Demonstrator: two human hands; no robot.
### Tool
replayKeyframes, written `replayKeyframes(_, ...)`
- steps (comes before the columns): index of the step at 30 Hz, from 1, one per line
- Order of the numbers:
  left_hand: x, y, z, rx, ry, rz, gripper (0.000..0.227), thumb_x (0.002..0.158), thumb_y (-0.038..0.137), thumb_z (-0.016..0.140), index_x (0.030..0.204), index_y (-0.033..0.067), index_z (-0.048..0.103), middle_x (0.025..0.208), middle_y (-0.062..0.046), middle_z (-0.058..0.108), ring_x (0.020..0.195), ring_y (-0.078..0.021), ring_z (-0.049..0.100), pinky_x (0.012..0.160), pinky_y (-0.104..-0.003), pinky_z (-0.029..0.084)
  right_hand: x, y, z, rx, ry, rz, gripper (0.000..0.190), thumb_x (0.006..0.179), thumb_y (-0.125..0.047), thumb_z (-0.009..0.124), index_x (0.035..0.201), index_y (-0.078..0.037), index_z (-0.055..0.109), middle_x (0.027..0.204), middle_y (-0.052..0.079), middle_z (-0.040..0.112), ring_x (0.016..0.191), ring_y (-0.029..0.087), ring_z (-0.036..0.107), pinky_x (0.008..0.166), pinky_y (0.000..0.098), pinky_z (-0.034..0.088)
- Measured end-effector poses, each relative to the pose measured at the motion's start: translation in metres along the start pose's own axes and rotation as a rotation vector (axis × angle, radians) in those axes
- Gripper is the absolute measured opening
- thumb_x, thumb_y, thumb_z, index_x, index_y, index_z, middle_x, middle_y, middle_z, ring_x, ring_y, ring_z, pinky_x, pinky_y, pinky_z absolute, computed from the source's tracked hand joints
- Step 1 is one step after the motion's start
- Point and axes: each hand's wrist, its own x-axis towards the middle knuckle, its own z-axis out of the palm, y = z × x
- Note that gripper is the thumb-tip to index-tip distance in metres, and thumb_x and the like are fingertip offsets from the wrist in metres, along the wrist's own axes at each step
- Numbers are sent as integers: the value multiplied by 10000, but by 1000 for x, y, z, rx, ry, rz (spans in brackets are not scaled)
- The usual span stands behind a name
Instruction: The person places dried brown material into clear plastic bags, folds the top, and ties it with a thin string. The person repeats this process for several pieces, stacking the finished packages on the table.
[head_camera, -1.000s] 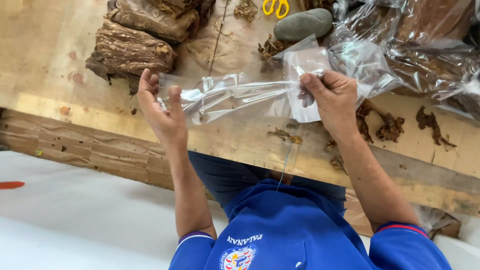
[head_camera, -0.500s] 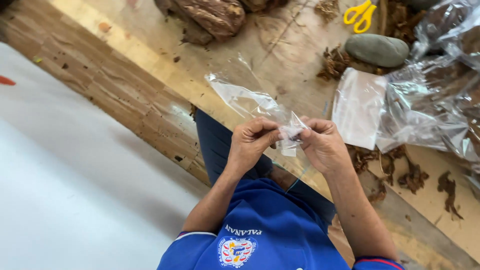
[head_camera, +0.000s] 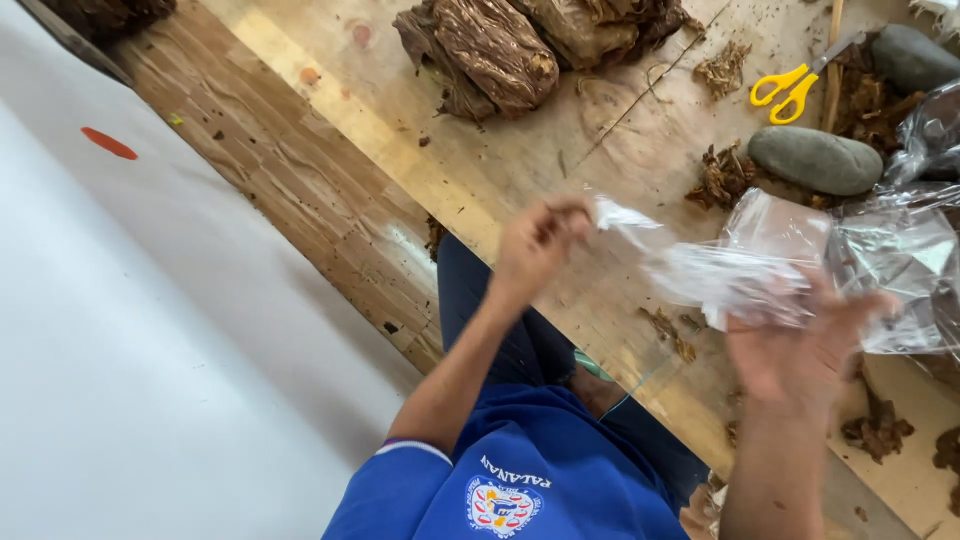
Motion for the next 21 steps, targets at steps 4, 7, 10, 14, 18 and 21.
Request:
replayKeyframes(4,83,23,-56,428,575,11,1039,738,772,533,1469,48,393,1416,-184,471,1181,-268,520,941,-448,469,21,-52,-68,-333,-735,-531,282,986,-380,813,1222,-251,730,1160,-150,736,1028,59,699,1047,265,590)
replayKeyframes(7,129,11,-89,647,786,-111,1178,593,950,437,1320,24,389,1345,-200,440,1230,-321,479,994,-554,464,15,-62,-98,-450,-780,-643,377,1063,-296,654,1439,-283,676,1296,-173,730,1011,-7,714,1132,250,577)
replayKeyframes(10,155,-17,-97,888,927,-123,1112,596,960,456,1188,20,520,1127,-155,606,1040,-303,590,858,-490,551,12,-55,-105,-470,-765,-698,377,1029,-113,622,1350,-305,669,1338,-113,728,1150,32,728,1030,232,629)
replayKeyframes(14,171,-52,-115,1053,1052,-2,790,798,681,736,1247,60,543,1159,-141,655,1020,-296,653,870,-470,535,-4,-42,-89,-616,-607,-816,688,901,11,782,1488,-258,544,1279,-4,700,1091,116,745,970,178,658)
replayKeyframes(18,180,-62,-141,991,1015,28,653,856,547,747,1306,96,606,1280,-82,714,1178,-300,652,984,-479,523,-21,-38,-74,-679,-409,-800,532,862,-82,835,1262,-168,494,1133,29,682,991,132,721,976,264,655)
replayKeyframes(21,184,-58,-156,1128,991,212,784,864,411,865,1415,61,431,1366,-152,659,1195,-289,698,923,-381,629,-23,-40,-66,-749,-297,-832,427,942,-130,840,1213,-126,509,1039,77,671,826,131,662,866,248,610)
